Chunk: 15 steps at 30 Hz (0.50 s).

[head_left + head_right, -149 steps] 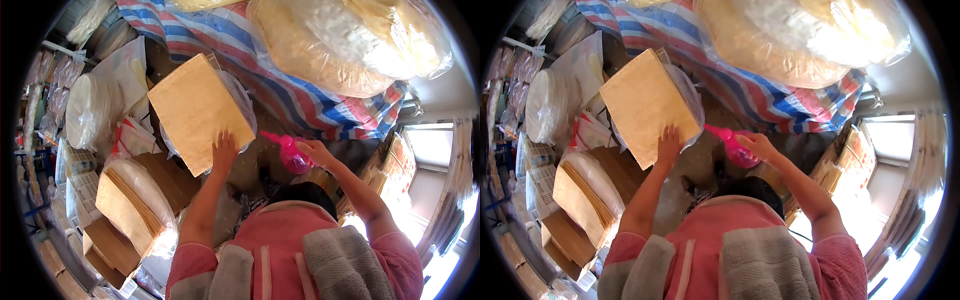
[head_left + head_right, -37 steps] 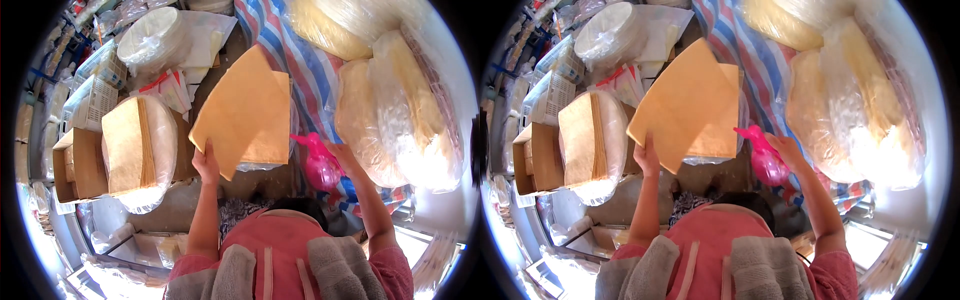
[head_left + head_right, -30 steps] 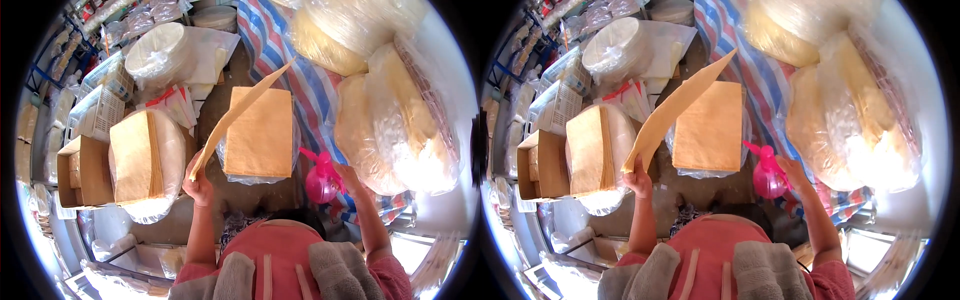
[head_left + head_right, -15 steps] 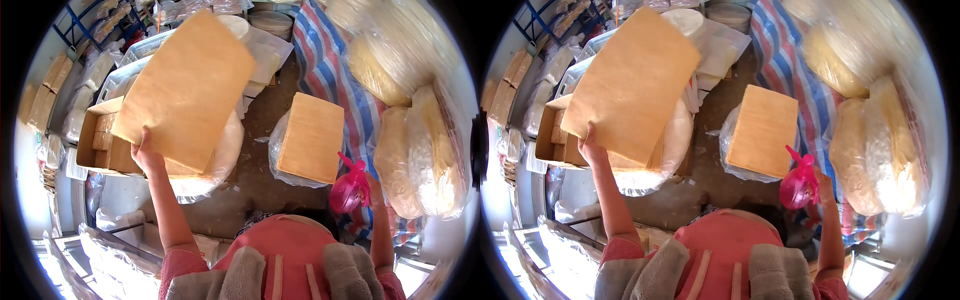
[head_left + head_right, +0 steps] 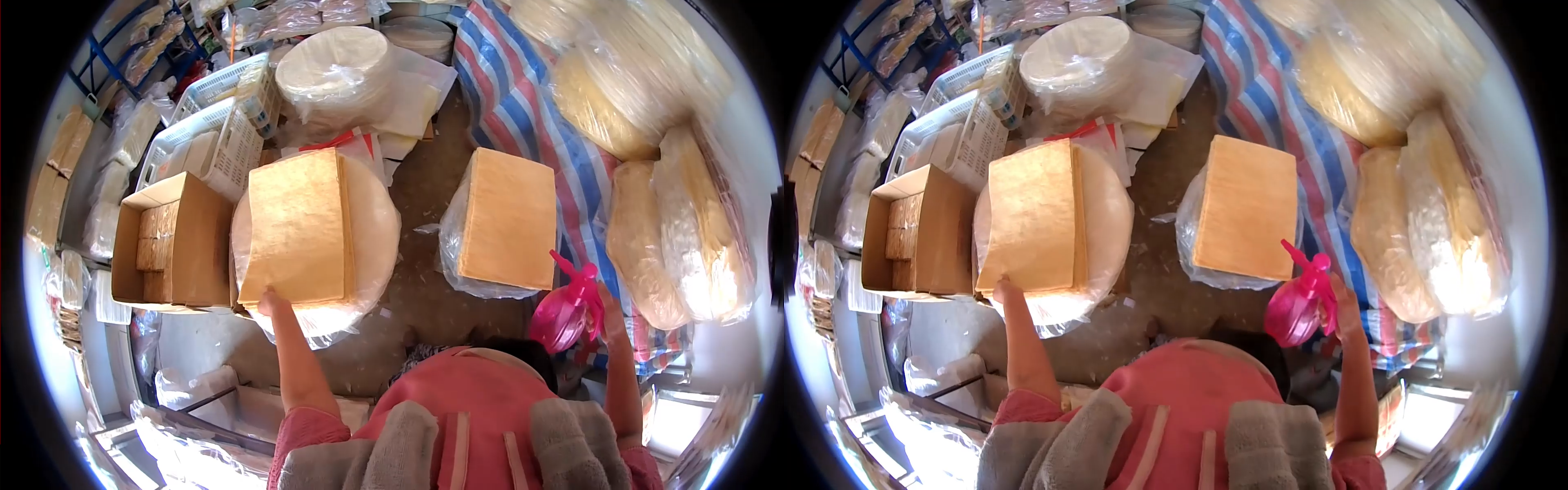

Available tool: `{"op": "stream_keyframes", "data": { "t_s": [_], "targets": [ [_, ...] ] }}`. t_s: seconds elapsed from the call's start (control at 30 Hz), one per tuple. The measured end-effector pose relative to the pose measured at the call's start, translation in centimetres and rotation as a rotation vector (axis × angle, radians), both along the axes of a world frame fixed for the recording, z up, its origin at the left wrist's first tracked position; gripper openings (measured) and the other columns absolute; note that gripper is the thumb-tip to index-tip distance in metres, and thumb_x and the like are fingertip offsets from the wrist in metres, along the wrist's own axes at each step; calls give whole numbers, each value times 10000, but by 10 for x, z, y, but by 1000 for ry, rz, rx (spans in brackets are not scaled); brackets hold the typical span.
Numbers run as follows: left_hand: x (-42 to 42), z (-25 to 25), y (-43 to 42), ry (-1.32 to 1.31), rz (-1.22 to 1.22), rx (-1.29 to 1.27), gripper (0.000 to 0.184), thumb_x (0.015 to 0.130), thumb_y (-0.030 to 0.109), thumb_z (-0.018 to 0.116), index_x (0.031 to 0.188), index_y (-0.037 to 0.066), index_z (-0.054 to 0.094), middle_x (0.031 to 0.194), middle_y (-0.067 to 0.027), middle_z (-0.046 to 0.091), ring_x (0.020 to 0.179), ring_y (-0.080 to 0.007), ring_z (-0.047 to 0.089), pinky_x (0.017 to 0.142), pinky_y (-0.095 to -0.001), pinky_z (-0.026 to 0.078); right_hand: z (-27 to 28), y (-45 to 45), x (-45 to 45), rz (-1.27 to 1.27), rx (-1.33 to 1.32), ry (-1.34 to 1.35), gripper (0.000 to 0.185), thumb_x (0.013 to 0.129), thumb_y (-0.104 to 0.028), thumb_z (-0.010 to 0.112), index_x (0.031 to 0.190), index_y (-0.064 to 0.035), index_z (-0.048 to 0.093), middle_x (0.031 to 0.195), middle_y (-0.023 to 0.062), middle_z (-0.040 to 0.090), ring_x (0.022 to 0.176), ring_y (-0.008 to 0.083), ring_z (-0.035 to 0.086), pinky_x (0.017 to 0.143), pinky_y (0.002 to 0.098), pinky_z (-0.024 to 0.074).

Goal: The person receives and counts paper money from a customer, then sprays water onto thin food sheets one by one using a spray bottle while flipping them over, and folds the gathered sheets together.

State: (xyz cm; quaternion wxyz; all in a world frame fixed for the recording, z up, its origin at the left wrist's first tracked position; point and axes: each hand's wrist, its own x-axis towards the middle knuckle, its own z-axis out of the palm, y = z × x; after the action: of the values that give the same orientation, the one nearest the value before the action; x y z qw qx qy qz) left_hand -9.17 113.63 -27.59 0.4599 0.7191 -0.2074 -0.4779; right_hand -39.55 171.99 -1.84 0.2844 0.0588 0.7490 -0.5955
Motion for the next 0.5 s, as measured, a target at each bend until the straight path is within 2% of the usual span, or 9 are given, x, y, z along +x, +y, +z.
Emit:
{"op": "stream_keyframes", "data": {
  "t_s": [0.07, 0.13, 0.17, 0.2, 0.27, 0.33, 0.4, 0.47, 0.5],
  "targets": [
    [25, -58, -32, 5, -27, -59, 298, 771, 67, 638, 991, -107, 535, 988, -152, 596, 799, -250, 595, 670, -383, 511, 1, 3, -2, 24, -14, -15, 470, 881, -477, 424, 698, -66, 558, 463, 23, 481, 345, 120, 444, 334, 229, 356],
    [52, -100, -52, 219, -96, -222, 437, 740, 137, 700, 1055, -97, 508, 1046, -136, 579, 839, -246, 590, 692, -385, 509, 0, 19, -10, 45, -28, -80, 473, 881, -474, 432, 705, -59, 574, 476, 24, 491, 352, 114, 444, 342, 235, 359],
    [34, -60, -28, 150, -84, -105, 509, 723, 202, 722, 1082, -81, 499, 1061, -130, 573, 867, -250, 582, 705, -389, 506, -3, 24, -12, 7, 19, -46, 466, 877, -468, 450, 715, -55, 592, 489, 28, 502, 366, 109, 450, 354, 234, 355],
    [17, 9, -6, 77, -67, 1, 581, 706, 267, 745, 1110, -65, 491, 1076, -124, 567, 894, -254, 575, 718, -392, 502, -7, 24, -17, -24, 59, -11, 460, 873, -461, 467, 724, -50, 610, 501, 32, 512, 381, 105, 456, 366, 233, 352],
    [13, 42, 22, -34, -184, -174, 676, 640, 340, 788, 1119, -37, 496, 1064, -143, 563, 950, -285, 545, 775, -413, 480, -11, 26, -30, 49, 145, -32, 429, 874, -432, 485, 741, -49, 627, 513, 31, 516, 402, 103, 467, 384, 228, 348],
    [-15, 79, 56, -771, -137, -144, 643, 649, 325, 782, 1112, -24, 505, 1063, -153, 554, 969, -302, 528, 832, -424, 446, -25, 27, -46, 210, 279, 69, 408, 877, -410, 495, 758, -47, 637, 518, 30, 514, 418, 101, 472, 397, 226, 343],
    [-37, 72, 70, -1160, -187, -366, 619, 659, 306, 773, 1116, -15, 508, 1070, -162, 545, 988, -320, 511, 879, -429, 414, -45, 25, -64, 451, 468, 301, 394, 882, -394, 496, 775, -44, 642, 516, 29, 507, 429, 99, 471, 406, 225, 336],
    [-52, 26, 75, -1170, -369, -834, 605, 668, 285, 761, 1130, -11, 506, 1084, -169, 535, 1006, -338, 496, 916, -428, 382, -45, 19, -79, 483, 497, 360, 395, 889, -386, 486, 756, -43, 628, 515, 31, 500, 427, 105, 467, 400, 232, 338],
    [-88, 45, 120, -1120, -562, -923, 587, 684, 255, 741, 1155, 3, 499, 1121, -178, 522, 1042, -347, 488, 920, -419, 381, -42, 19, -88, 500, 513, 390, 396, 893, -382, 481, 746, -42, 621, 514, 32, 497, 426, 107, 465, 397, 235, 338]
  ]
}}
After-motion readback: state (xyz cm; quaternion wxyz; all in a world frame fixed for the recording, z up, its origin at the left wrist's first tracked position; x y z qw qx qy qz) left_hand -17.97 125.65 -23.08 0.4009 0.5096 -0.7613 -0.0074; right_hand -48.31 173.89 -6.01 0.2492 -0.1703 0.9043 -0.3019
